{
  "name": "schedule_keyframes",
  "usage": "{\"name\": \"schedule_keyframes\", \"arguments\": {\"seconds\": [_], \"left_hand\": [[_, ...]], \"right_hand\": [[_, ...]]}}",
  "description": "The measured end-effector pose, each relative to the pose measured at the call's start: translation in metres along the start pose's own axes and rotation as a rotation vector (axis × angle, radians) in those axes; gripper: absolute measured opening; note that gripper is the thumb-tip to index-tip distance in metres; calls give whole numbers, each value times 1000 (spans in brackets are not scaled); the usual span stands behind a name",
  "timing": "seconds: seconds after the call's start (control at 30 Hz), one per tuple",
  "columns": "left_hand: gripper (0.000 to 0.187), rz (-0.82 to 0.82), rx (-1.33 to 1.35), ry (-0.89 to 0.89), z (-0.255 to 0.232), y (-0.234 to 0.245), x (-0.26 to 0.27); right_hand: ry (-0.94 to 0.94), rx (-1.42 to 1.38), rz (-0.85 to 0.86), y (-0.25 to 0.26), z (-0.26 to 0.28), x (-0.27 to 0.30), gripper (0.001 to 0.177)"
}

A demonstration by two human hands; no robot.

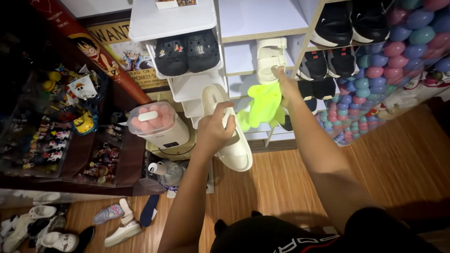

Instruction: Picking up various shoes from the floor, wiping them with a cloth, and placing them onto a white shoe rack.

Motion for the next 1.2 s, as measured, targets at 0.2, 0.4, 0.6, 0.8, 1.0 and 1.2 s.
{"name": "schedule_keyframes", "arguments": {"seconds": [0.2, 0.4, 0.6, 0.8, 1.0, 1.2], "left_hand": [[22, -134, 8, -91, -3, 6, 5], [15, -109, 204, -77, 1, -18, 5], [8, -213, 478, -121, -6, -52, -11], [9, -503, 434, -56, 38, -77, -10], [12, -463, 608, 111, 44, -68, -15], [14, -317, 714, 37, 25, -62, -15]], "right_hand": [[-92, -126, -57, 21, -46, 35, 48], [194, -152, 235, -10, -17, 113, 37], [643, 513, 415, -65, -20, 130, 46], [661, 631, 298, -63, -36, 189, 22], [749, 741, 249, -34, -40, 239, 13], [219, 229, 329, 24, -41, 181, 16]]}}
Point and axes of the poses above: each hand's wrist, its own x-axis away from the middle knuckle, its own y-axis out of the back of the hand, z = x × y, the point moved 3 cm from there along -x, towards the middle knuckle, and after that the axes turned 10 degrees about -y, right-handed, at the moved point
